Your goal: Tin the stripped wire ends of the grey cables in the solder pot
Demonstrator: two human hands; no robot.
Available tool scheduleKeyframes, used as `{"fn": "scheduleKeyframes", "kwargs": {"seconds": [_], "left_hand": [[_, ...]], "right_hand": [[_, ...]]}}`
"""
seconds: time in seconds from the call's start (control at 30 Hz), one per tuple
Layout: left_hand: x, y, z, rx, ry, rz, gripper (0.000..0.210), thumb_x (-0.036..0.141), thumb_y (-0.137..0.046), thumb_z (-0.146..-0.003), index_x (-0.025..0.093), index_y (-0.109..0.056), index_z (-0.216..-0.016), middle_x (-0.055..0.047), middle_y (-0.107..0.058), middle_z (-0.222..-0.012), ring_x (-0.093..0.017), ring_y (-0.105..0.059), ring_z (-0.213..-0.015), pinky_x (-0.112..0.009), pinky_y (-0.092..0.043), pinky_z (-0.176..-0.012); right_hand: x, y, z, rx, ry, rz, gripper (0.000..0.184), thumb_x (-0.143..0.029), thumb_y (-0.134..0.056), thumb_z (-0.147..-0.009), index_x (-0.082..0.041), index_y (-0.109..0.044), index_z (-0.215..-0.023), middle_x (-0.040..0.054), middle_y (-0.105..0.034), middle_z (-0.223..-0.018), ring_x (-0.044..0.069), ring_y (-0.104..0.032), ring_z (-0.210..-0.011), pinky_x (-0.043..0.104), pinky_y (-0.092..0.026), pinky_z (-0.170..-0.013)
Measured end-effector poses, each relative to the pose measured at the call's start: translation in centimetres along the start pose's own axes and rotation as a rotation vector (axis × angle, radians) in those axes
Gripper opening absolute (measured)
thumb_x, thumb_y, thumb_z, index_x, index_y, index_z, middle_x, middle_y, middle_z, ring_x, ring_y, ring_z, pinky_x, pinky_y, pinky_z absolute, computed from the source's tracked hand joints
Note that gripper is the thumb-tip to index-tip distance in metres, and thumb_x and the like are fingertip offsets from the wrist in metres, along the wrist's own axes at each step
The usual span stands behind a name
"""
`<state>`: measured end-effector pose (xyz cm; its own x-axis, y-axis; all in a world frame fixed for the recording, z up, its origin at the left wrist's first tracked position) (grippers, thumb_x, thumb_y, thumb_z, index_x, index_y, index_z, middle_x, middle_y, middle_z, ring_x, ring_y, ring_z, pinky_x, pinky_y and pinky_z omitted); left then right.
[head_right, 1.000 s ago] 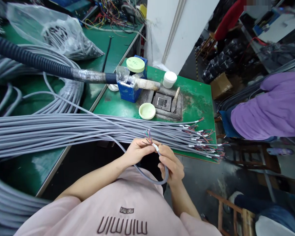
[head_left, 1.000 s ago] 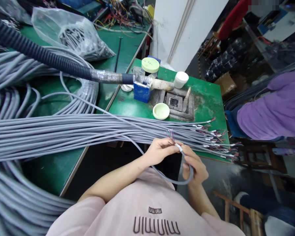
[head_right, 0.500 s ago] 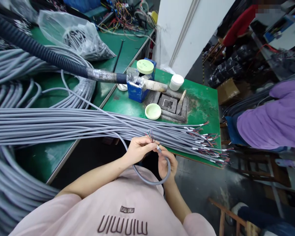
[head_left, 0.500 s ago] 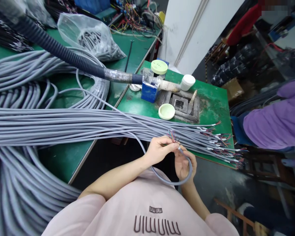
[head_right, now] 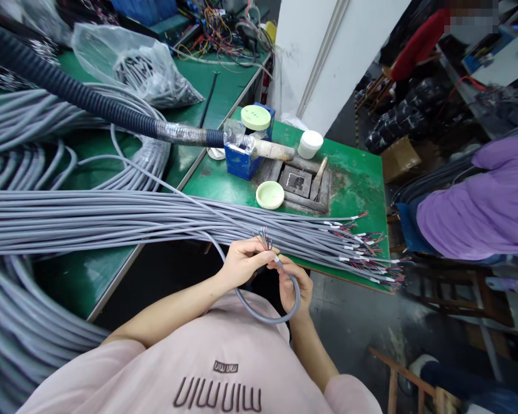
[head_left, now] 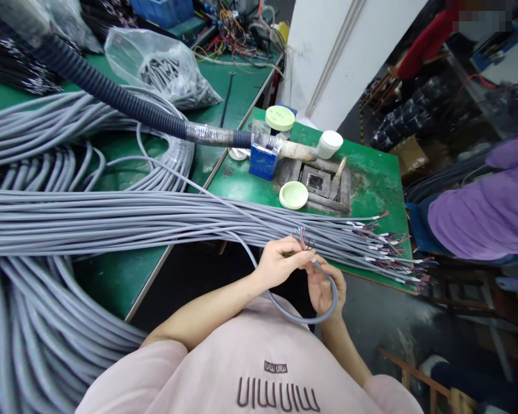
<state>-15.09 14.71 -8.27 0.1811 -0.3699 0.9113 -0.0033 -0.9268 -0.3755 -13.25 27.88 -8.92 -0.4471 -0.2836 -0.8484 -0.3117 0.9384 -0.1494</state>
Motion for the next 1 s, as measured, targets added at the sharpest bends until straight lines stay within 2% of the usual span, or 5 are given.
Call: {"fn": "scheduleKeyframes", "kwargs": {"seconds": [0.1, 0.27, 0.47, 0.73, 1.0], "left_hand": [[0.3, 0.2, 0.2, 0.001, -0.054, -0.068, 0.031, 0.039, -0.070, -0.081, 0.016, -0.067, -0.061, -0.004, -0.064, -0.061, -0.014, -0.058, -0.066, -0.029, -0.048, -0.068], [0.9, 0.4, 0.4, 0.019, -0.119, -0.135, 0.034, 0.038, -0.068, -0.083, 0.017, -0.064, -0.057, -0.003, -0.063, -0.057, -0.014, -0.056, -0.062, -0.029, -0.046, -0.066], [2.2, 0.5, 0.3, 0.063, -0.168, -0.240, 0.037, 0.036, -0.067, -0.084, 0.018, -0.059, -0.052, -0.001, -0.058, -0.048, -0.012, -0.051, -0.055, -0.029, -0.043, -0.064], [2.4, 0.4, 0.4, 0.078, -0.161, -0.232, 0.038, 0.041, -0.068, -0.082, 0.018, -0.062, -0.053, -0.002, -0.062, -0.055, -0.012, -0.051, -0.057, -0.028, -0.044, -0.062], [1.7, 0.5, 0.6, 0.051, -0.150, -0.223, 0.039, 0.039, -0.067, -0.083, 0.017, -0.059, -0.052, -0.002, -0.060, -0.056, -0.013, -0.052, -0.061, -0.029, -0.044, -0.064]], "right_hand": [[0.2, 0.0, 0.0, -0.021, -0.009, 0.007, 0.022, -0.035, -0.052, -0.095, -0.033, -0.059, -0.115, 0.0054, -0.064, -0.111, 0.024, -0.065, -0.098, 0.044, -0.058, -0.074], [0.7, -0.3, 0.4, -0.019, -0.033, 0.032, 0.021, -0.041, -0.048, -0.095, -0.033, -0.056, -0.114, 0.0052, -0.064, -0.107, 0.024, -0.066, -0.093, 0.043, -0.057, -0.070], [1.5, -0.7, 1.0, -0.005, -0.107, -0.082, 0.022, -0.043, -0.050, -0.095, -0.036, -0.056, -0.115, 0.0031, -0.064, -0.116, 0.021, -0.067, -0.086, 0.041, -0.057, -0.070], [1.8, -0.4, 1.1, 0.054, -0.129, -0.063, 0.020, -0.045, -0.050, -0.094, -0.035, -0.059, -0.108, 0.0024, -0.065, -0.107, 0.019, -0.064, -0.078, 0.041, -0.056, -0.070], [1.2, -0.6, 0.8, -0.002, -0.098, -0.048, 0.022, -0.044, -0.050, -0.094, -0.036, -0.057, -0.113, 0.0026, -0.064, -0.107, 0.019, -0.065, -0.077, 0.042, -0.056, -0.071]]}}
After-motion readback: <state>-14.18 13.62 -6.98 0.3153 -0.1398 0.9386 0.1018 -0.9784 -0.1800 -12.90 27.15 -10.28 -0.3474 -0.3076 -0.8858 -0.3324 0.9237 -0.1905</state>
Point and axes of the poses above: each hand's wrist, its own z-axis away from the middle knuckle, its own y-axis out of the back of the hand, x = y × z, the point moved 9 cm from there along -z, towards the middle knuckle
